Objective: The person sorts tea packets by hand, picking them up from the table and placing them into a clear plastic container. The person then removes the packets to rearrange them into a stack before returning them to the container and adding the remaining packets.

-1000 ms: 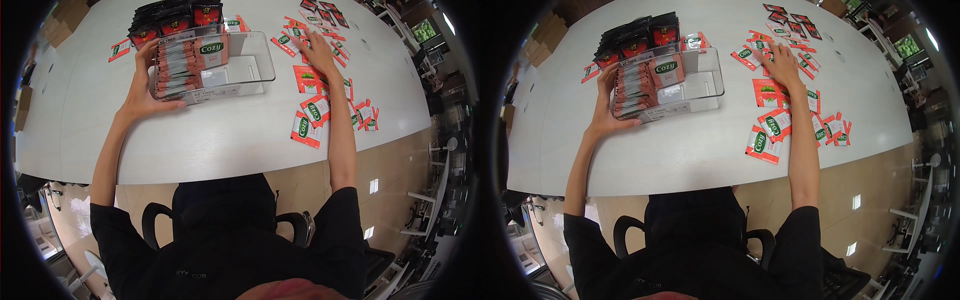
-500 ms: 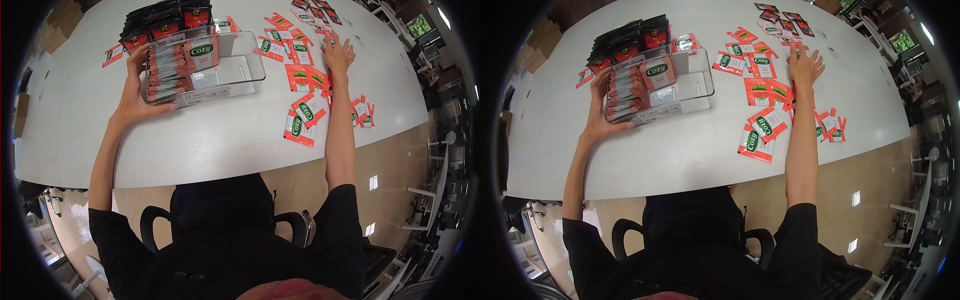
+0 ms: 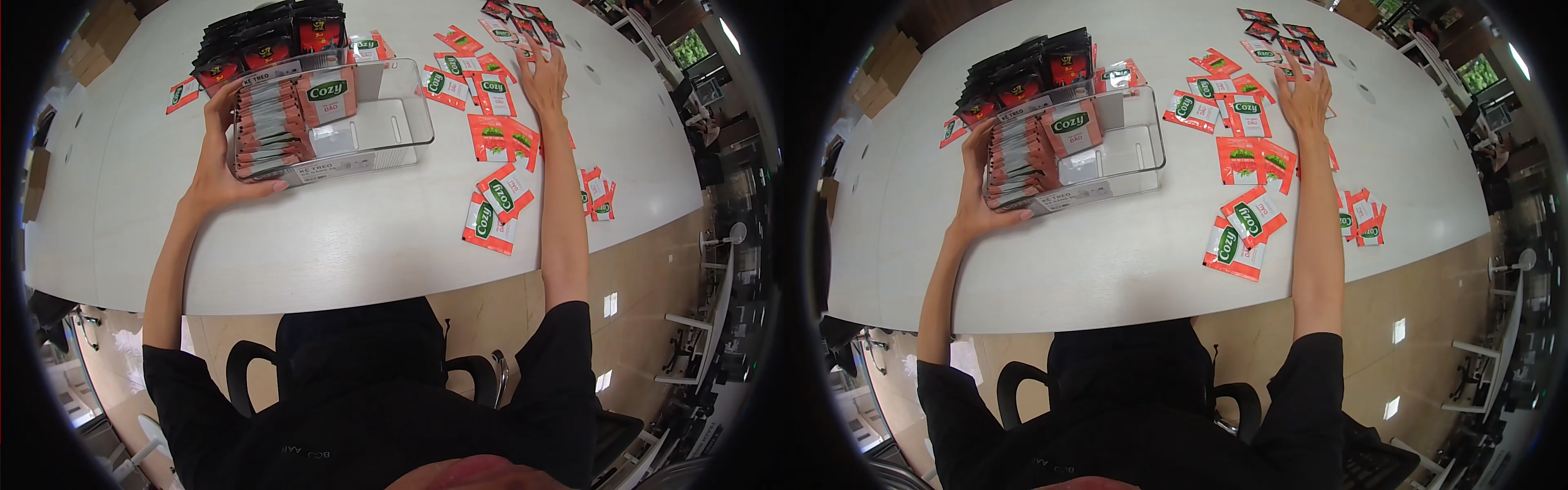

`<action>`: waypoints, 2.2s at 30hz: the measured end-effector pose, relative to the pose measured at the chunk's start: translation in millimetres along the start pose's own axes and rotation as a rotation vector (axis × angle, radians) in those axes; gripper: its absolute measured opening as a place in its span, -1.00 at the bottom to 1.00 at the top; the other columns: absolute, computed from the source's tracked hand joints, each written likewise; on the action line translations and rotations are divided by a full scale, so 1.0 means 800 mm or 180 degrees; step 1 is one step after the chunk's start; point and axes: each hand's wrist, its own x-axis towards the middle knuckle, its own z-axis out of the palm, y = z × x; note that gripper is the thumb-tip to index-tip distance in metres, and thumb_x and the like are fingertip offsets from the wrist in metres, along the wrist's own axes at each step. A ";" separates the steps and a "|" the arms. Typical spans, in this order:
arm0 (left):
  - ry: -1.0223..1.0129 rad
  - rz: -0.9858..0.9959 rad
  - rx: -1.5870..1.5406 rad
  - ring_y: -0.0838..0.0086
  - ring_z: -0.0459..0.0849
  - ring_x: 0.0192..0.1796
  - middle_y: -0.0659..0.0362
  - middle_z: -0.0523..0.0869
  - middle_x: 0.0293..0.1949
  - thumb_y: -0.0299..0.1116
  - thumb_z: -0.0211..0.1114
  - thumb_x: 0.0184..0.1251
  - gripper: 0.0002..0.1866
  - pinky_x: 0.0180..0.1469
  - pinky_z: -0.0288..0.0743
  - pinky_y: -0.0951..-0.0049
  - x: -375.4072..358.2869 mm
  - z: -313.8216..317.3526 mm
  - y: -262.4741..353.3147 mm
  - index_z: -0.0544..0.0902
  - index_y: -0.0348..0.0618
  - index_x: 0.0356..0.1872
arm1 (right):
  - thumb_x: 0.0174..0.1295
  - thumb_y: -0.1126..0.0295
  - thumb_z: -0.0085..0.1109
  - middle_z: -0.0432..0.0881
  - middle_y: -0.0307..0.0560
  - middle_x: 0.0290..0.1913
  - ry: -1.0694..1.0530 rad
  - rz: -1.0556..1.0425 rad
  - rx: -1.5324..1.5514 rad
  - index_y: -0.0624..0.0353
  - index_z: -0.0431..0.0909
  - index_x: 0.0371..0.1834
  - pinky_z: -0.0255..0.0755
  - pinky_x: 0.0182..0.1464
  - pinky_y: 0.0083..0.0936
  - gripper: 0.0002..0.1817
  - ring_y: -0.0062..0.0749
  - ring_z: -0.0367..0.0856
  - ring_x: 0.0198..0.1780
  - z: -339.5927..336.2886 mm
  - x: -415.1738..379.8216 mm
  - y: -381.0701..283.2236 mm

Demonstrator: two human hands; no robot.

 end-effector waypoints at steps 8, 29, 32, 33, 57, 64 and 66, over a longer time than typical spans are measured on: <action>0.0019 0.0026 0.0039 0.04 0.27 0.51 -0.12 0.27 0.43 0.04 0.71 -0.35 0.40 0.56 0.07 0.05 0.004 0.006 -0.001 0.00 -0.15 0.55 | 0.45 -0.36 -0.31 0.16 0.43 0.54 -0.1011 0.0189 -0.0379 -0.53 0.40 0.48 -0.39 0.61 0.08 -0.37 0.26 -0.18 0.65 0.018 0.016 0.006; -0.0059 0.0087 0.0154 0.06 0.41 0.36 -0.05 0.31 0.39 -0.08 0.76 -0.39 0.38 0.43 0.31 0.07 0.004 0.003 0.003 0.02 -0.12 0.53 | 0.49 0.13 0.06 0.58 -0.06 0.23 0.0053 -0.0815 0.0517 -0.13 0.68 0.15 0.29 0.33 -0.09 -0.70 -0.14 0.55 0.23 0.000 0.019 -0.019; -0.0077 0.0018 0.0130 0.07 0.42 0.34 -0.05 0.31 0.40 -0.08 0.76 -0.38 0.38 0.41 0.33 0.06 0.003 0.003 0.004 0.02 -0.13 0.53 | 0.56 0.07 -0.08 0.51 -0.01 0.34 0.0105 -0.0809 0.0235 -0.16 0.61 0.26 0.27 0.40 -0.18 -0.63 -0.03 0.51 0.33 -0.009 0.017 -0.061; -0.0081 0.0016 0.0118 0.07 0.42 0.32 -0.05 0.30 0.40 -0.07 0.76 -0.38 0.38 0.40 0.34 0.06 0.003 0.003 0.004 0.02 -0.13 0.53 | 0.56 0.07 -0.08 0.51 -0.01 0.34 0.0109 -0.0813 0.0235 -0.16 0.61 0.26 0.27 0.40 -0.18 -0.63 -0.03 0.51 0.33 -0.003 0.020 -0.069; -0.0095 -0.0148 0.0036 0.07 0.27 0.51 -0.03 0.23 0.44 0.04 0.71 -0.37 0.39 0.56 0.11 0.05 0.001 0.005 -0.001 0.02 -0.15 0.54 | 0.44 0.16 0.04 0.57 -0.02 0.27 -0.0299 -0.0299 0.0563 0.02 0.52 0.29 0.12 0.45 -0.02 -0.58 -0.08 0.51 0.26 0.024 0.014 -0.084; -0.0088 -0.0147 0.0043 0.08 0.26 0.51 -0.03 0.23 0.45 0.05 0.71 -0.38 0.39 0.56 0.11 0.06 0.002 0.005 0.000 0.03 -0.15 0.54 | 0.26 0.38 0.08 0.59 -0.02 0.19 -0.0706 -0.0828 0.0661 -0.09 0.58 0.22 0.22 0.38 -0.03 -0.57 -0.06 0.51 0.24 0.035 0.015 -0.063; -0.0138 -0.0199 0.0003 0.08 0.27 0.50 -0.04 0.23 0.45 0.04 0.71 -0.38 0.39 0.56 0.11 0.07 0.002 0.004 0.002 0.03 -0.15 0.54 | 0.27 0.37 0.05 0.57 -0.02 0.23 -0.0812 -0.0661 0.0544 -0.13 0.60 0.21 0.23 0.40 -0.04 -0.57 -0.05 0.50 0.26 0.012 0.017 -0.081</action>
